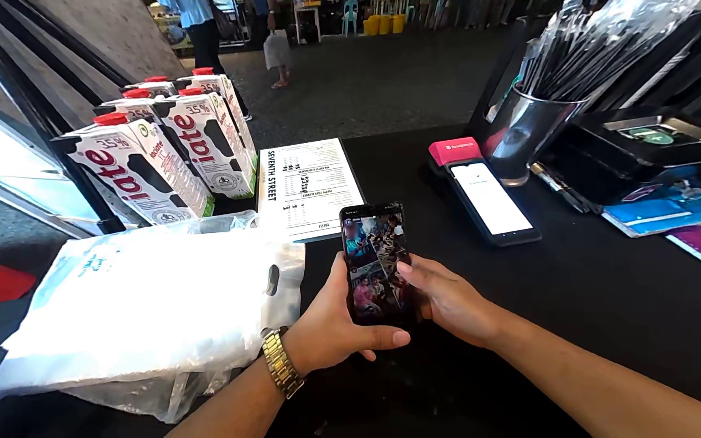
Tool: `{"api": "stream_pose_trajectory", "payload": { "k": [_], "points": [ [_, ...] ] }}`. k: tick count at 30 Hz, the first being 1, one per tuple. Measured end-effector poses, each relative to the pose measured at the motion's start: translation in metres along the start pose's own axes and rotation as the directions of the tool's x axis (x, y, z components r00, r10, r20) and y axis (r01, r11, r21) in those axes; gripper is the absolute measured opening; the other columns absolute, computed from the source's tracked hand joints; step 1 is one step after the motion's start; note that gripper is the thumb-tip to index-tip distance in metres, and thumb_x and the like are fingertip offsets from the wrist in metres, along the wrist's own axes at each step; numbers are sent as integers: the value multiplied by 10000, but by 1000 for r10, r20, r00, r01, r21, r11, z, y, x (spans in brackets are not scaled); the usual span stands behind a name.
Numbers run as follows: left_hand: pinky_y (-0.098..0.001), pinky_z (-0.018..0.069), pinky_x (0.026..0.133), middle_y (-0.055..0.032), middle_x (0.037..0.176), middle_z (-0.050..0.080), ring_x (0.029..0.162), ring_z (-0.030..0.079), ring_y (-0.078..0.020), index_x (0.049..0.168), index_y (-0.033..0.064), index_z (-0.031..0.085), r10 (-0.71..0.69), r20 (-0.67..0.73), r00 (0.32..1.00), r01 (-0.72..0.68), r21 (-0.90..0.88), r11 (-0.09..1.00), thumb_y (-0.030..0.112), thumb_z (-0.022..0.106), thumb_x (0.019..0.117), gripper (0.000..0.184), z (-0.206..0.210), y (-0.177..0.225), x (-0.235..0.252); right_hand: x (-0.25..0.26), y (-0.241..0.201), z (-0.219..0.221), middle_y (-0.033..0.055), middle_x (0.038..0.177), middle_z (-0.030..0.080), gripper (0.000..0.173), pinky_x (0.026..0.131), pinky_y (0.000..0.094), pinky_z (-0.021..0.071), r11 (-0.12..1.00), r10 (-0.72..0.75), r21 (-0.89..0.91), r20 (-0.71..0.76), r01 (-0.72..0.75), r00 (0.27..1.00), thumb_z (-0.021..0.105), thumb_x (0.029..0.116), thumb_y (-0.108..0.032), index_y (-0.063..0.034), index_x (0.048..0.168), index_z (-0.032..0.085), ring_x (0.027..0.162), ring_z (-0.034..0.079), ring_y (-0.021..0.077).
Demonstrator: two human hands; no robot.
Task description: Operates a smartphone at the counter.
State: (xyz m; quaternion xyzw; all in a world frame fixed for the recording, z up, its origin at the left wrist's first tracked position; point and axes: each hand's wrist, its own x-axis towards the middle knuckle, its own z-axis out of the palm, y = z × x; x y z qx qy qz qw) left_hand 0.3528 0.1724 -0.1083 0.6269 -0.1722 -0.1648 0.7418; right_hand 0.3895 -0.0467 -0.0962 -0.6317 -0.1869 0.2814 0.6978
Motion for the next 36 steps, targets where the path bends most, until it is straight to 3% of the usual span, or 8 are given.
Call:
{"api": "stream_pose_trajectory", "payload": {
  "k": [3,10,15,23,27,36],
  "points": [
    [-431,667,571,-132,1310,601,1009,728,-319,1532,240,172,8,-4,1000,-8,-8,1000,109,919,742,1095,0,-1,0,1,0,-1,111,1170,706,417,872,403,611,1000,0,6,-12,0,1000,422,1070,-415,-168,1361,590,1051,707,218],
    [-435,667,566,-125,1326,595,994,732,-313,1547,253,166,4,-12,1000,-4,5,1000,123,919,744,1108,0,-1,0,0,0,0,90,1155,710,458,856,385,612,1000,-7,-7,7,7,1000,428,1052,-489,-177,1350,578,1045,707,198],
    [-412,658,552,-118,1265,649,946,744,-311,1494,257,229,7,16,1000,-7,-8,1000,99,897,768,1000,0,1,-1,0,0,1,108,1176,710,459,825,392,627,1000,-10,2,28,10,1000,411,1062,-490,-191,1375,564,1038,718,222],
    [-424,667,575,-117,1309,615,1013,733,-306,1524,241,179,-6,1,1000,6,-4,1000,99,899,763,1058,0,3,-2,0,0,1,107,1229,692,476,900,394,603,1000,-11,10,26,11,1000,418,1058,-476,-162,1390,550,1107,694,216],
    [-426,667,570,-118,1310,614,1002,735,-313,1528,245,180,-4,-5,1000,4,4,1000,109,906,759,1067,-1,2,-2,1,0,1,109,1214,698,483,877,395,612,1000,0,3,26,0,1000,424,1053,-503,-173,1380,554,1089,703,223],
    [-427,663,566,-123,1300,626,982,736,-327,1505,255,215,-8,-3,1000,8,11,1000,-13,854,766,1013,-1,-1,-3,0,0,1,131,1224,688,494,849,418,622,1000,12,6,42,-12,999,405,1058,-515,-180,1395,540,1079,706,257]
  ]
}}
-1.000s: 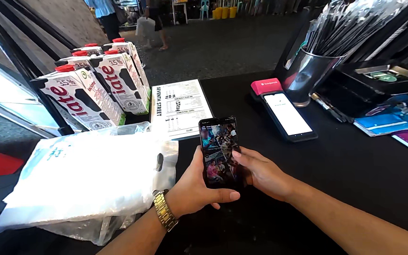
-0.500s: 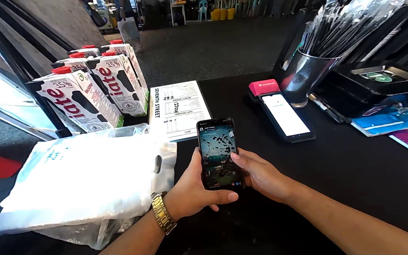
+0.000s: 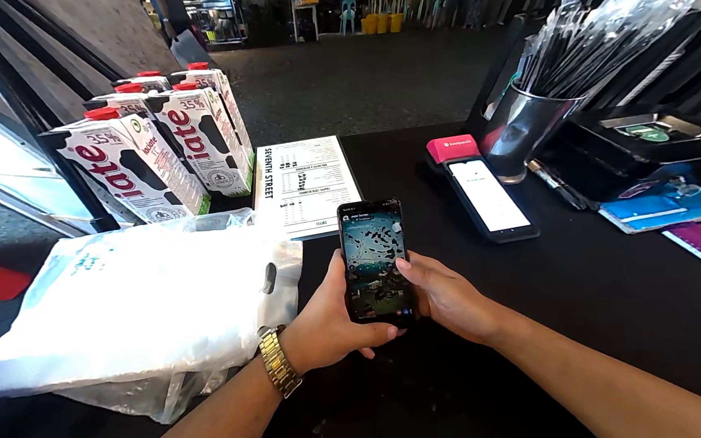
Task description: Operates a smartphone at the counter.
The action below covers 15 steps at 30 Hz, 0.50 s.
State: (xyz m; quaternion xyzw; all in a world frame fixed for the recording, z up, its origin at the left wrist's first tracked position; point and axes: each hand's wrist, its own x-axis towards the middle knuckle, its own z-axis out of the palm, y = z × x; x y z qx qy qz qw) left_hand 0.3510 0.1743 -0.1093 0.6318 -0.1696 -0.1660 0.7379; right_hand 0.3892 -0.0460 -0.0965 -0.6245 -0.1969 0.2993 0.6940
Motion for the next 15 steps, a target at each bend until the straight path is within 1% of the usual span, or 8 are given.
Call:
{"api": "stream_pose_trajectory", "payload": {
  "k": [3,5,8,11,13,15],
  "points": [
    [-430,668,573,-117,1313,615,985,737,-321,1520,259,195,-3,-1,1000,3,15,1000,-5,862,762,1044,0,1,1,0,-1,0,133,1218,690,491,825,413,628,1000,-5,3,-8,5,1000,413,1054,-511,-176,1392,534,1069,711,257],
    [-430,666,567,-121,1310,621,988,737,-322,1528,252,182,6,-3,1000,-6,9,1000,-8,861,758,1059,1,0,1,0,-1,0,132,1222,689,490,833,418,626,1000,-4,4,-5,4,1000,411,1056,-507,-178,1396,538,1072,708,259],
    [-427,665,569,-126,1307,623,1002,735,-323,1518,249,193,9,1,1000,-9,1,1000,-11,861,761,1043,0,0,0,1,0,0,132,1222,688,494,824,421,629,1000,4,3,-1,-4,1000,408,1057,-518,-183,1395,537,1075,708,262],
    [-425,663,564,-122,1303,630,995,736,-325,1507,262,213,3,-1,1000,-3,3,1000,-12,861,759,1027,1,0,1,0,-1,0,131,1233,685,487,832,423,628,1000,7,6,-6,-7,1000,408,1059,-510,-188,1399,540,1087,704,261],
    [-426,664,570,-125,1303,629,1001,735,-330,1508,258,208,7,0,1000,-7,-3,1000,-19,857,761,1028,1,-1,1,0,-1,-1,137,1235,684,493,828,427,630,1000,4,3,-3,-4,1000,413,1058,-517,-185,1399,539,1086,705,269],
    [-427,666,577,-130,1313,619,1014,731,-332,1522,253,187,14,9,1000,-14,-8,1000,-28,851,763,1047,0,-1,0,0,0,0,130,1229,687,501,855,417,620,1000,-2,0,-5,2,1000,420,1051,-530,-185,1393,542,1088,703,257]
  ]
}}
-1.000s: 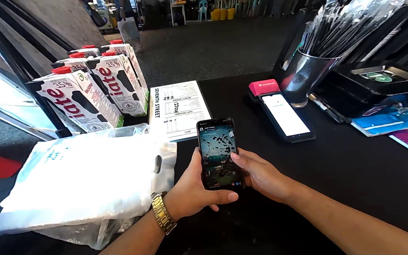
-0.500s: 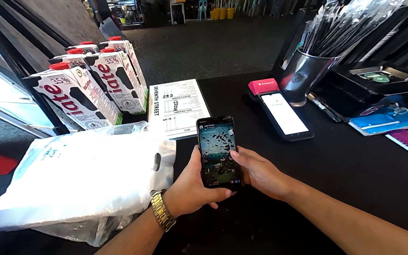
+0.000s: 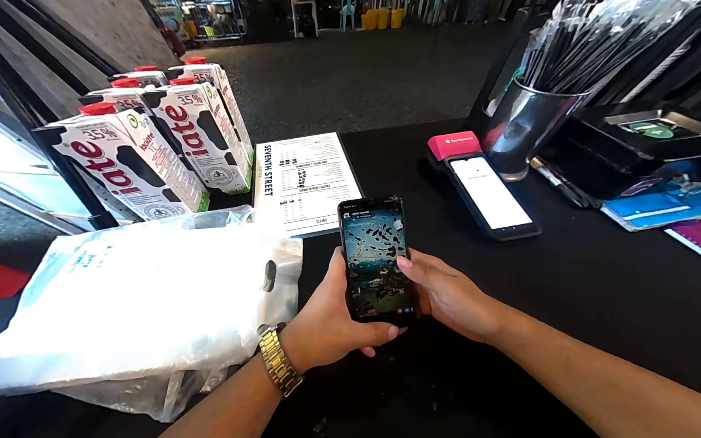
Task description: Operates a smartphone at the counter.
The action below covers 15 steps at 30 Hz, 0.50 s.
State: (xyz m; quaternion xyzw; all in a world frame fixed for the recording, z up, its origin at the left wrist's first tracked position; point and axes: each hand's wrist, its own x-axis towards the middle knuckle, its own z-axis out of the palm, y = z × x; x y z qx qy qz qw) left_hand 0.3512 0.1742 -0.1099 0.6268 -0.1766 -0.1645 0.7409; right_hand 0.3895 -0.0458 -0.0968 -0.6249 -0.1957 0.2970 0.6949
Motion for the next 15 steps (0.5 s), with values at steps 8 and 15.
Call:
{"api": "stream_pose_trajectory", "payload": {
  "k": [8,15],
  "points": [
    [-420,662,562,-121,1290,633,978,739,-323,1509,266,220,-31,-11,999,31,24,999,4,845,787,991,1,2,0,0,1,-1,133,1225,688,481,821,417,628,1000,-8,-15,-2,8,1000,415,1059,-519,-203,1397,547,1078,706,263],
    [-422,655,543,-106,1287,629,972,737,-303,1512,267,226,-58,-35,998,60,44,997,76,813,847,908,1,4,0,-1,0,0,131,1204,692,492,805,418,632,1000,4,-21,-3,-4,1000,423,1052,-531,-206,1400,545,1049,714,264]
  ]
}}
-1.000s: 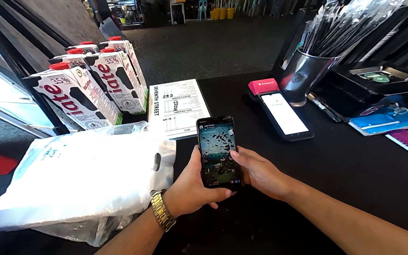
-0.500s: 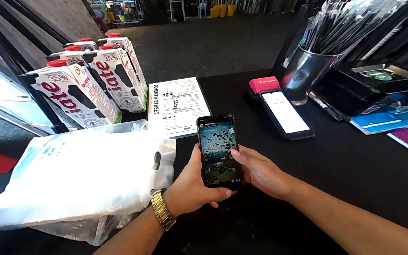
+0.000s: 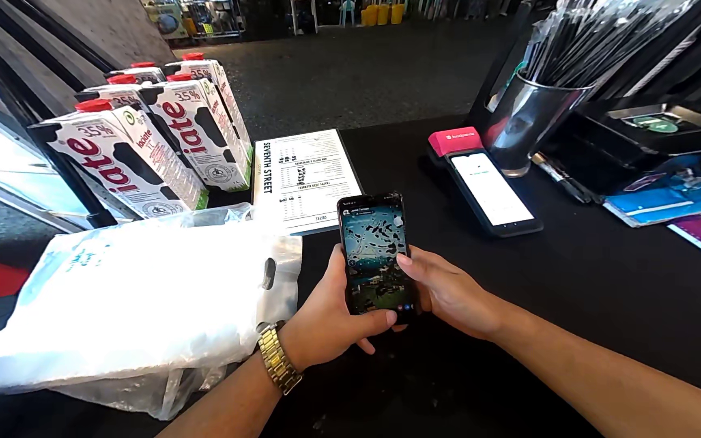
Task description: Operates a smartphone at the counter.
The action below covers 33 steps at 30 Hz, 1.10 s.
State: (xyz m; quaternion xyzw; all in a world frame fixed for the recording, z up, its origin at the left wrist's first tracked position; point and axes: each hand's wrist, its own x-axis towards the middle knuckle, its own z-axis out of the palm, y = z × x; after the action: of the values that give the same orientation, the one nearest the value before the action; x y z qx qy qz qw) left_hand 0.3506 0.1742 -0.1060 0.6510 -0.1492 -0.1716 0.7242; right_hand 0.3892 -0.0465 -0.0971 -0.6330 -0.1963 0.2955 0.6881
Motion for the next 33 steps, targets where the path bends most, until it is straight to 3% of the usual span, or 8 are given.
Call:
{"api": "stream_pose_trajectory", "payload": {
  "k": [3,12,33],
  "points": [
    [-425,656,541,-99,1290,630,967,739,-299,1523,267,217,-10,-11,1000,10,7,1000,85,808,855,910,1,1,0,0,-2,0,140,1219,688,487,770,427,639,1000,10,-4,-7,-10,1000,413,1056,-516,-196,1401,540,1050,716,280],
    [-432,655,539,-97,1300,622,988,735,-301,1526,269,212,-14,-18,1000,14,-9,1000,69,795,858,909,2,2,0,0,-1,0,132,1227,685,509,817,430,633,1000,-3,0,-3,3,1000,432,1047,-540,-200,1412,537,1071,709,271],
    [-425,655,541,-97,1295,625,980,737,-295,1519,266,217,-3,-15,1000,3,-5,1000,78,799,856,902,2,1,1,-1,-2,0,129,1226,685,505,818,422,631,1000,-14,-11,-6,14,1000,432,1048,-529,-192,1409,538,1074,707,261]
  ]
}}
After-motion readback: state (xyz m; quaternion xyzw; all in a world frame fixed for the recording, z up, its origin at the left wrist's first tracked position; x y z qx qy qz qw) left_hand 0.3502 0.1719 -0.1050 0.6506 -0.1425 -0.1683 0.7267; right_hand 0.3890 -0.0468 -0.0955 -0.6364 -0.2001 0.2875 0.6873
